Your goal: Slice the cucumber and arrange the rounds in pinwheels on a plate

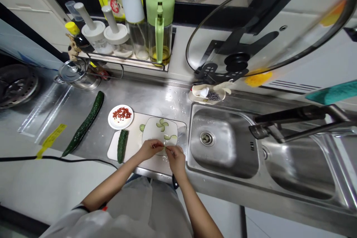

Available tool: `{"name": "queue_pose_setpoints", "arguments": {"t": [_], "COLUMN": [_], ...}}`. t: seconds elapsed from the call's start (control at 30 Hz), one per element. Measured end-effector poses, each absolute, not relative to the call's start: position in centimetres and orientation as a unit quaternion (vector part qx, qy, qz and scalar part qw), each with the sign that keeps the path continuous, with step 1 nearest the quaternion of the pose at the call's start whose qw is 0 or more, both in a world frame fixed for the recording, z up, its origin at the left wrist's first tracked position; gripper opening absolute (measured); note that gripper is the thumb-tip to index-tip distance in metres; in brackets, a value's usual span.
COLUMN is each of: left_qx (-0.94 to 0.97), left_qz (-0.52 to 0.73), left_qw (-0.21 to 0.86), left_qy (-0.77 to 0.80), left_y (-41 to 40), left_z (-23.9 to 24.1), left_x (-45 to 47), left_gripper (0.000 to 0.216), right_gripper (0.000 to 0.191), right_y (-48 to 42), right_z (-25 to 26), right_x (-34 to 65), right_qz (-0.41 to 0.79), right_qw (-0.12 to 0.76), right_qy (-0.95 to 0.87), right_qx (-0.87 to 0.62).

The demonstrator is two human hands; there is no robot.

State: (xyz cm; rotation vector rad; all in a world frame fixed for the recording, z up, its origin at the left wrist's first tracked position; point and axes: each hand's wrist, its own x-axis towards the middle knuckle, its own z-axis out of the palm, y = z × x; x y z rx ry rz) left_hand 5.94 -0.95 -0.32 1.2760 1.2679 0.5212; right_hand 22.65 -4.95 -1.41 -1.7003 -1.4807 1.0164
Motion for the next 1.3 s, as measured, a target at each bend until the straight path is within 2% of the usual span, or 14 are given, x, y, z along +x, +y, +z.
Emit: {"name": "queue_pose_setpoints", "arguments": {"t": [0.13, 0.33, 0.47, 0.77, 1.1, 1.2, 1.3], "left_qx": [0.502, 0.288, 0.240, 0.176, 0.307, 0.384, 0.453], "left_qz": [0.207, 0.151, 0.175, 0.190, 0.325, 0.342, 0.331], "left_qw": [0.632, 0.755, 0.772, 0.796, 0.717, 0.667, 0.613], "left_qy": [0.553, 0.570, 0.561, 0.548, 0.535, 0.540, 0.556], "left_y": [-0.8, -0.4, 0.1, 0.9, 0.7, 0.8, 1.1], "left_z": [-0.8, -1.3, -1.2, -1.4, -3.0, -3.3, -3.2], "left_x": [6.4, 7.0, 7.0, 7.3, 8.7, 9.1, 9.3], "left_gripper": [0.036, 0.048, 0.045, 0.056, 0.033, 0.027, 0.023], "right_gripper": [0.020, 0.021, 0.021, 0.020, 0.031, 0.032, 0.025], "right_y": [-4.9, -4.6, -4.5, -4.8, -4.5, -4.4, -4.2], "right_z": [-1.3, -0.1, 0.3, -0.6, -1.4, -1.4, -1.4], "right_x": [22.9, 22.9, 23.0, 23.2, 22.9, 22.6, 22.5], "right_qz": [0.382, 0.358, 0.349, 0.393, 0.521, 0.514, 0.469], "right_qw": [0.333, 0.335, 0.324, 0.337, 0.347, 0.380, 0.394], "right_qy": [-0.565, -0.615, -0.630, -0.572, -0.396, -0.357, -0.400], "right_qx": [-0.650, -0.618, -0.614, -0.636, -0.672, -0.681, -0.682]}}
